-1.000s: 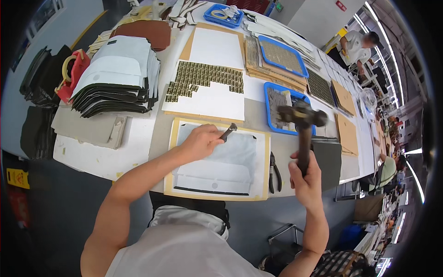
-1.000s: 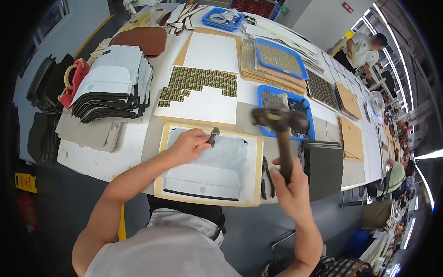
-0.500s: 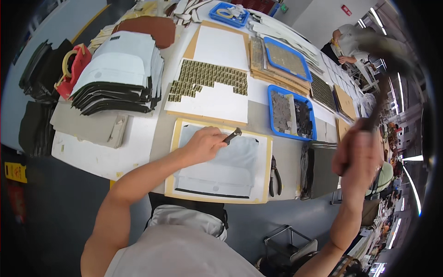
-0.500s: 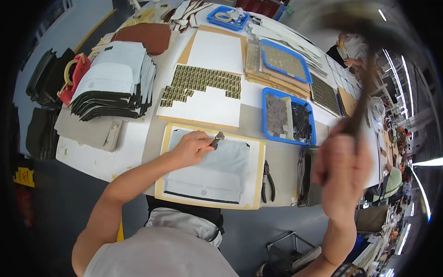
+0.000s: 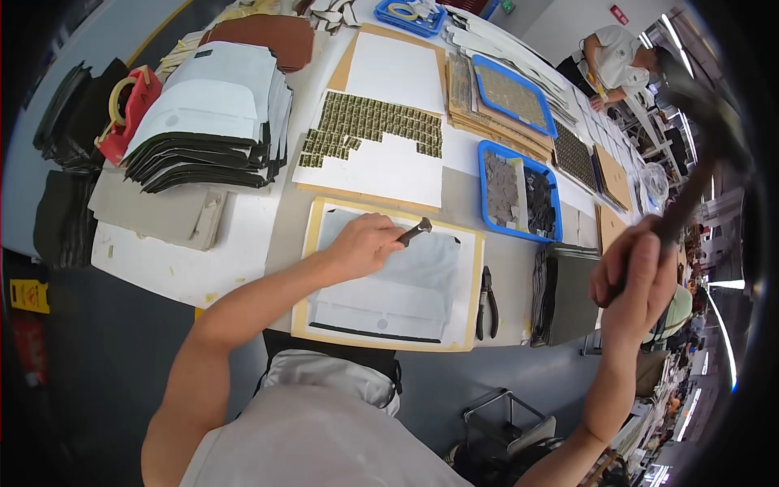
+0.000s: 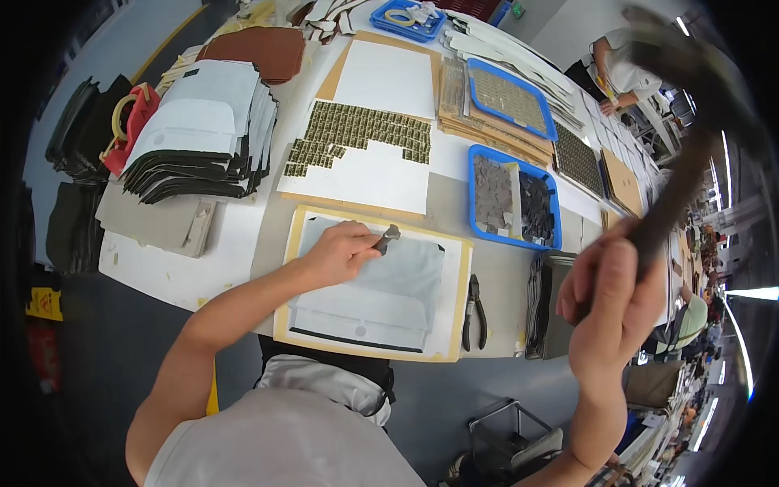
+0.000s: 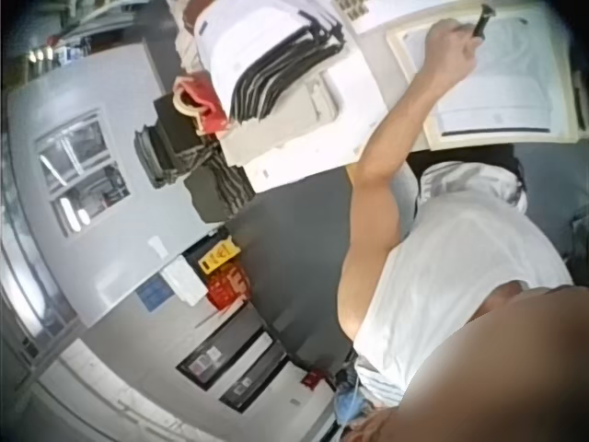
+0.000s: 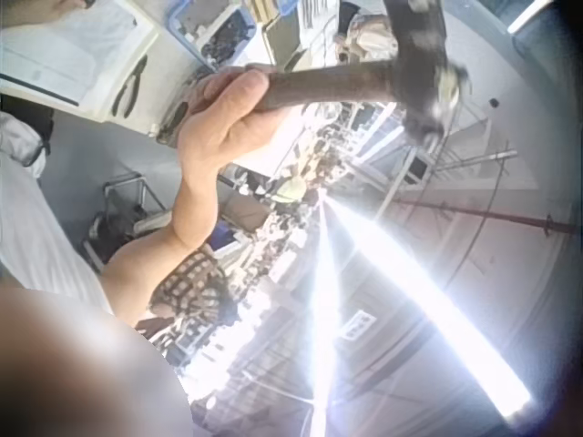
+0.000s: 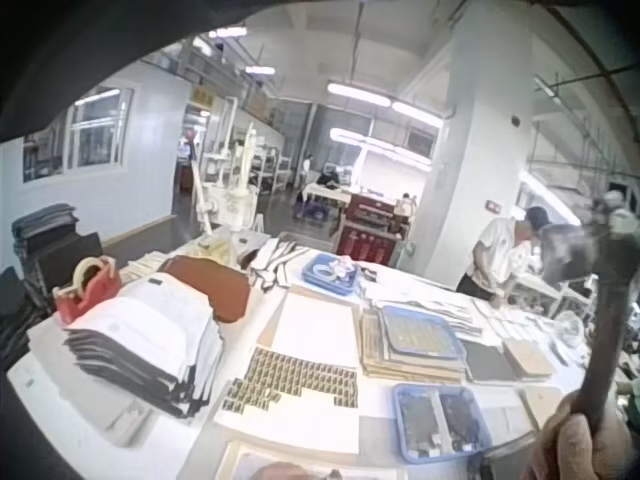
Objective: Attach metal labels and hardware plates to leather panels using a hammer and assembly tools.
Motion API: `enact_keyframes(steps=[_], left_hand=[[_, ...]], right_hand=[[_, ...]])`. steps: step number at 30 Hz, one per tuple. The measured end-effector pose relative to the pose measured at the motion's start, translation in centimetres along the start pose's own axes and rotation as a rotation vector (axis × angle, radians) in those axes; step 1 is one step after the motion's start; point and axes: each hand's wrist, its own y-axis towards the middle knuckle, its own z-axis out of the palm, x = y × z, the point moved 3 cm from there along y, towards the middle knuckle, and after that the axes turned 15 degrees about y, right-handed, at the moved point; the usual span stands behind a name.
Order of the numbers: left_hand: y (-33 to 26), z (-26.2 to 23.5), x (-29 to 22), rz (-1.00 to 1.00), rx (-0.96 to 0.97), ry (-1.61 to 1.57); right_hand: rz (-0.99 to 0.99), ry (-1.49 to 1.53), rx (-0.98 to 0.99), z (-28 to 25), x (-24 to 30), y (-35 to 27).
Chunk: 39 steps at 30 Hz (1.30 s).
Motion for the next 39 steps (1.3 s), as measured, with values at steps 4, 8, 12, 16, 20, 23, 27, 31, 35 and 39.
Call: enact_keyframes(steps=[4, 8, 12, 16, 20, 23, 27, 31, 35, 39], left_hand=[[0.6, 0.3, -0.5, 0.007, 0.042, -0.042], [0.6, 0.8, -0.6, 0.011, 0.024, -0.037], [0.1, 0.3, 0.1, -0.009, 0.031, -0.014], [0.1, 0.0, 0.2, -0.011, 0.026, -0.013], [1.0, 0.9, -0.7, 0.045, 0.007, -0.058], [0.8, 0.4, -0.1, 0.053, 0.035, 0.034], [0.4, -0.2, 0.0, 0.037, 0.048, 0.086], [1.4, -1.0, -1.0, -0.172, 0.021, -0.169], [4.6, -1.8, -1.9, -0.263, 0.0, -0.358], [11.4, 3.2, -0.9, -0.171, 0.062, -0.236]], right_hand=[[-0.039, -0.471, 0.244, -0.6, -6.4, -4.0], [0.139, -0.837, 0.611, 0.8, -6.0, -2.2], [0.076, -0.39, 0.184, 0.2, 0.3, 0.4], [-0.078, 0.065, 0.005, 0.8, -1.2, -1.1], [0.18, -0.765, 0.623, 0.6, -9.5, -5.7], [0.172, -0.684, 0.537, 0.0, -8.0, -3.3], [0.431, -0.495, 0.231, -3.0, -8.2, -3.4], [0.477, -0.484, -0.025, -10.0, -16.0, -9.9], [0.877, -0.319, -0.072, -12.8, -22.2, -15.2], [0.142, -0.837, 0.073, -10.7, -22.4, -15.7]])
